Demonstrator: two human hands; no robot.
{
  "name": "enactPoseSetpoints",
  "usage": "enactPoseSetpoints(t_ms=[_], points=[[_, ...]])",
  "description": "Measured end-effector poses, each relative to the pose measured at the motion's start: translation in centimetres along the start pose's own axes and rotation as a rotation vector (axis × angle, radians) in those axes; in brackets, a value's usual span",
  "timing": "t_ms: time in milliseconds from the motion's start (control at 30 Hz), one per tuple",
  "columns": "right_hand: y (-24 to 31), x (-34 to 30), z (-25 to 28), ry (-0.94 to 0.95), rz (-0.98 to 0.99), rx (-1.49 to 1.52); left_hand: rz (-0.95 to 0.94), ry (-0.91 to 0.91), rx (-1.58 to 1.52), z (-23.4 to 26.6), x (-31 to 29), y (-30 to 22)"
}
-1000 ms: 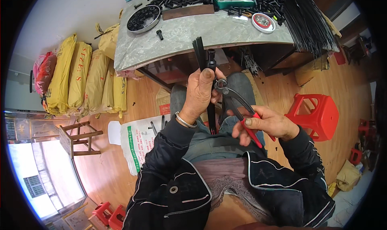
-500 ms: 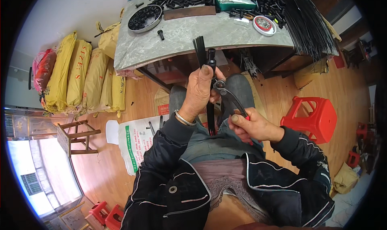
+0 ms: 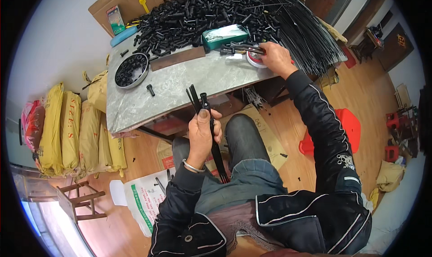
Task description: Assembling and trimming bundles of black rods or wires at a workstation.
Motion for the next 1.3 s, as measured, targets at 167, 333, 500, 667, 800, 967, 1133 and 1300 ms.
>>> enactPoseSetpoints(t_ms=[167, 333, 500, 667, 800, 967, 1133, 1300], points=[[0.3, 2.0, -0.3, 0.164, -0.018, -0.028, 0.016, -0.013, -0.044, 0.5, 1.0, 0.3], [0.4, 2.8, -1.2, 0.147, 0.018, -0.021, 0.033, -0.005, -0.020, 0.6, 1.8, 0.7], [0.4, 2.8, -0.5, 0.126, 0.007, -0.014, 0.045, 0.009, -0.006, 0.5, 1.7, 0.8], [-0.9, 2.9, 0.4, 0.077, -0.104, 0.109, 0.021, 0.020, -0.002, -0.1, 1.4, 0.5], [-0.7, 1.9, 1.1, -0.026, -0.217, 0.592, 0.000, 0.009, 0.002, -0.4, 0.5, 0.5], [3.2, -1.1, 1.6, 0.029, -0.468, 1.317, -0.072, -0.091, -0.009, -0.5, -1.0, -0.2], [14.0, -7.7, 0.9, 0.246, -0.491, 2.204, -0.226, -0.175, 0.016, -0.3, -2.7, -1.4], [21.4, -10.4, 0.0, 0.212, -0.405, 2.238, -0.262, -0.275, 0.011, -0.2, -4.6, -1.8]])
Point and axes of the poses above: each hand's wrist, its own x-axis towards the middle knuckle, its own z-axis out of the back of the hand, y = z × x, the point moved 1 cm from there along x, towards the middle knuckle, and after that the axes turned 11 degrees about z, right-handed, at the moved point
